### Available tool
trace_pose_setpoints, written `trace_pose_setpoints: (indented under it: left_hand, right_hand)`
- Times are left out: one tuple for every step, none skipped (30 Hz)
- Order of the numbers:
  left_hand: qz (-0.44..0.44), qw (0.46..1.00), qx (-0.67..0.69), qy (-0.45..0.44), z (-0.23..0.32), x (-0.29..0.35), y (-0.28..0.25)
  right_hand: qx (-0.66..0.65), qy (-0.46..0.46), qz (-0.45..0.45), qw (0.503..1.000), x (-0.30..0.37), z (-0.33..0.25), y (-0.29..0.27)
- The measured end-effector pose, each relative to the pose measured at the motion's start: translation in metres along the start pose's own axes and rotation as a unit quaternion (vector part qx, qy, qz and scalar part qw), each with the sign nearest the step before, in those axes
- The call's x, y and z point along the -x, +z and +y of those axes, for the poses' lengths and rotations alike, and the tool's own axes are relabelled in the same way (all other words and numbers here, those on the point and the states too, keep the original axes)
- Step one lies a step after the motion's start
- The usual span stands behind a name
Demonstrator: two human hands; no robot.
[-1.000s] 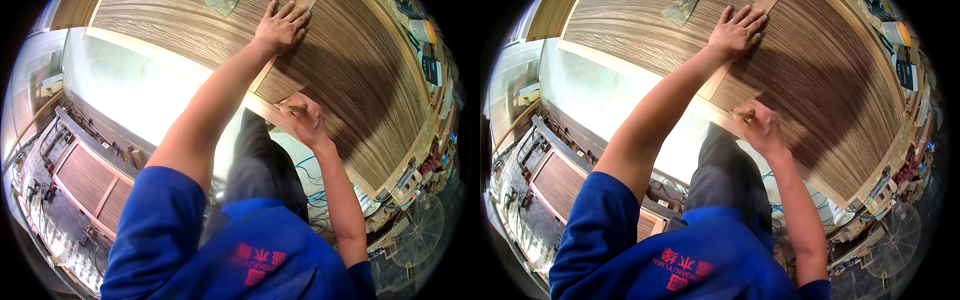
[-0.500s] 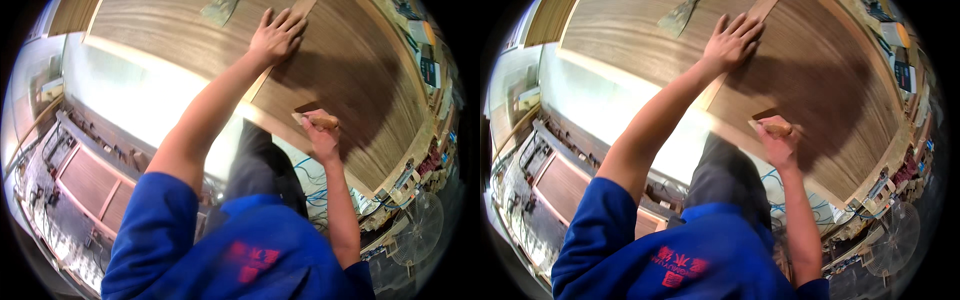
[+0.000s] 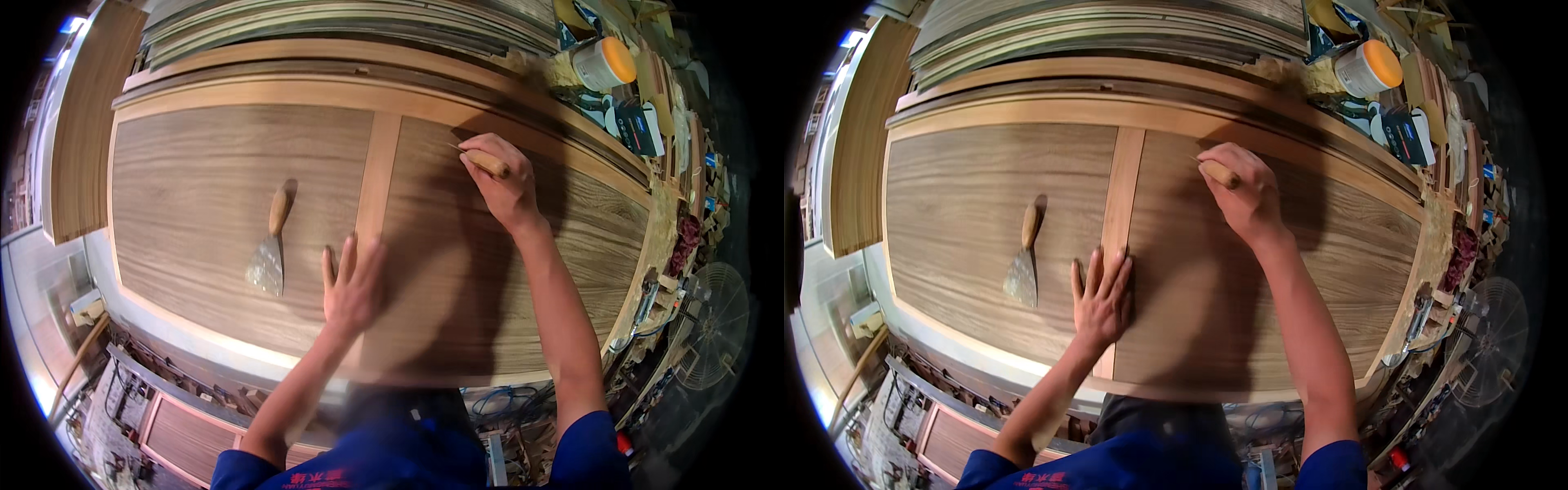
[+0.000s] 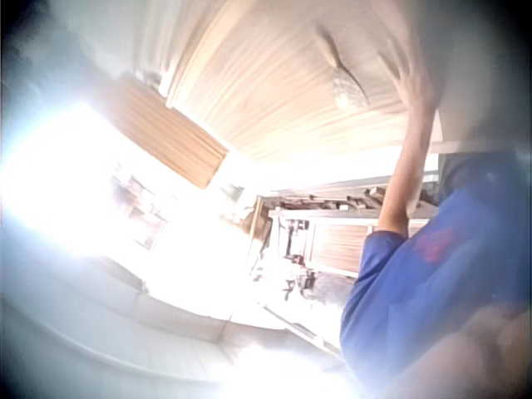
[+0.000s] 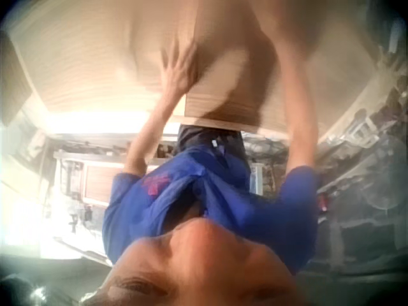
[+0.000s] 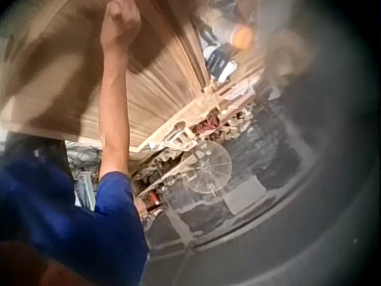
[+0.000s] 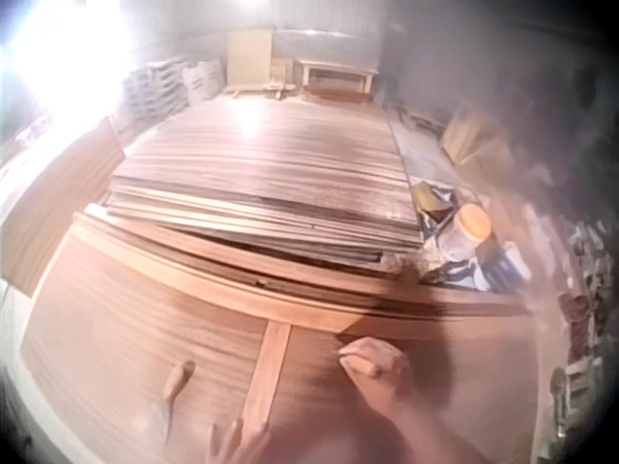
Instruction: The person assembles a large wooden panel by attaching thin wooden strips to its surface. They use a pneumatic nail gun to secure the strips, a hammer to tap them into place, and a glue bottle to apply adhesive. The person also uses a power sander and a cloth to smooth and clean the surface, and a scraper to remove excess glue.
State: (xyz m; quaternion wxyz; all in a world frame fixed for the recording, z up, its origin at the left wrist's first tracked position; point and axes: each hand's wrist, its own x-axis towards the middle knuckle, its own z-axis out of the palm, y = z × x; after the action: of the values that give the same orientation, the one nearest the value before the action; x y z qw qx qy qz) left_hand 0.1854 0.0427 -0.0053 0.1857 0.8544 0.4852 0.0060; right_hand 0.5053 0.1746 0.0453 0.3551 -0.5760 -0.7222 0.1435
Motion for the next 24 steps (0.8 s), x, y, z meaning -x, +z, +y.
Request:
trace_pose_setpoints:
  left_hand:
    - [0.011,1.000,0.002,0.003,-0.002,0.001,0.006]
    - [0.012,1.000,-0.009,0.006,-0.004,0.002,0.010]
    - [0.015,1.000,-0.019,0.010,-0.005,0.001,0.010]
    - [0.007,1.000,-0.009,0.007,-0.006,0.000,0.010]
    - [-0.001,1.000,0.000,0.004,-0.005,-0.001,0.008]
    - [-0.009,1.000,0.010,0.000,-0.005,-0.002,0.007]
    - [-0.002,1.000,0.001,0.004,-0.006,-0.002,0.007]
    - [0.009,1.000,-0.007,0.008,-0.007,-0.003,0.009]
    - [0.019,1.000,-0.015,0.012,-0.007,-0.004,0.011]
    - [0.022,1.000,-0.016,0.011,-0.007,-0.003,0.012]
    - [0.020,0.999,-0.022,0.015,-0.008,-0.003,0.012]
    - [0.019,0.999,-0.028,0.018,-0.009,-0.003,0.013]
    - [0.018,0.999,-0.034,0.020,-0.010,-0.002,0.014]
    - [0.014,0.999,-0.034,0.020,-0.010,-0.002,0.013]
    - [0.010,0.999,-0.034,0.020,-0.010,-0.002,0.013]
    - [0.006,0.999,-0.034,0.019,-0.010,-0.002,0.013]
    - [0.005,0.999,-0.037,0.021,-0.010,-0.002,0.013]
    - [0.004,0.999,-0.040,0.023,-0.010,-0.002,0.013]
    - [0.003,0.999,-0.044,0.025,-0.010,-0.001,0.014]
    - [0.004,0.999,-0.042,0.024,-0.010,-0.001,0.014]
    - [0.005,0.999,-0.041,0.022,-0.009,-0.001,0.013]
    - [0.007,0.999,-0.039,0.020,-0.009,0.000,0.013]
    - [0.009,0.999,-0.034,0.017,-0.008,0.000,0.014]
    - [0.012,0.999,-0.029,0.014,-0.008,0.000,0.014]
  right_hand:
    - [0.004,-0.007,-0.009,1.000,-0.012,0.008,0.003]
    - [0.001,0.007,-0.015,1.000,-0.022,0.013,0.008]
    - [-0.004,0.010,-0.028,1.000,-0.029,0.018,0.009]
    - [-0.009,0.014,-0.041,0.999,-0.036,0.023,0.009]
    - [-0.016,0.017,-0.054,0.998,-0.041,0.025,0.010]
    - [-0.012,0.028,-0.062,0.998,-0.047,0.026,0.009]
    - [-0.009,0.038,-0.071,0.997,-0.050,0.026,0.008]
    - [-0.003,0.047,-0.080,0.996,-0.054,0.026,0.007]
    - [0.005,0.044,-0.084,0.995,-0.054,0.026,0.008]
    - [0.013,0.042,-0.089,0.995,-0.054,0.026,0.009]
    - [0.021,0.038,-0.094,0.995,-0.053,0.026,0.010]
    - [0.020,0.037,-0.091,0.995,-0.053,0.025,0.010]
    - [0.018,0.035,-0.088,0.995,-0.053,0.023,0.009]
    - [0.016,0.033,-0.085,0.996,-0.053,0.022,0.008]
    - [0.016,0.035,-0.087,0.995,-0.054,0.022,0.008]
    - [0.017,0.037,-0.090,0.995,-0.054,0.022,0.008]
    - [0.017,0.038,-0.093,0.995,-0.055,0.022,0.007]
    - [0.012,0.042,-0.088,0.995,-0.055,0.022,0.005]
    - [0.007,0.046,-0.083,0.995,-0.054,0.023,0.004]
    - [0.001,0.048,-0.079,0.996,-0.054,0.024,0.003]
    - [-0.008,0.047,-0.069,0.996,-0.055,0.022,0.001]
    - [-0.016,0.046,-0.060,0.997,-0.055,0.020,-0.002]
    - [-0.024,0.045,-0.051,0.997,-0.055,0.018,-0.005]
    - [-0.032,0.063,-0.045,0.996,-0.048,0.014,-0.006]
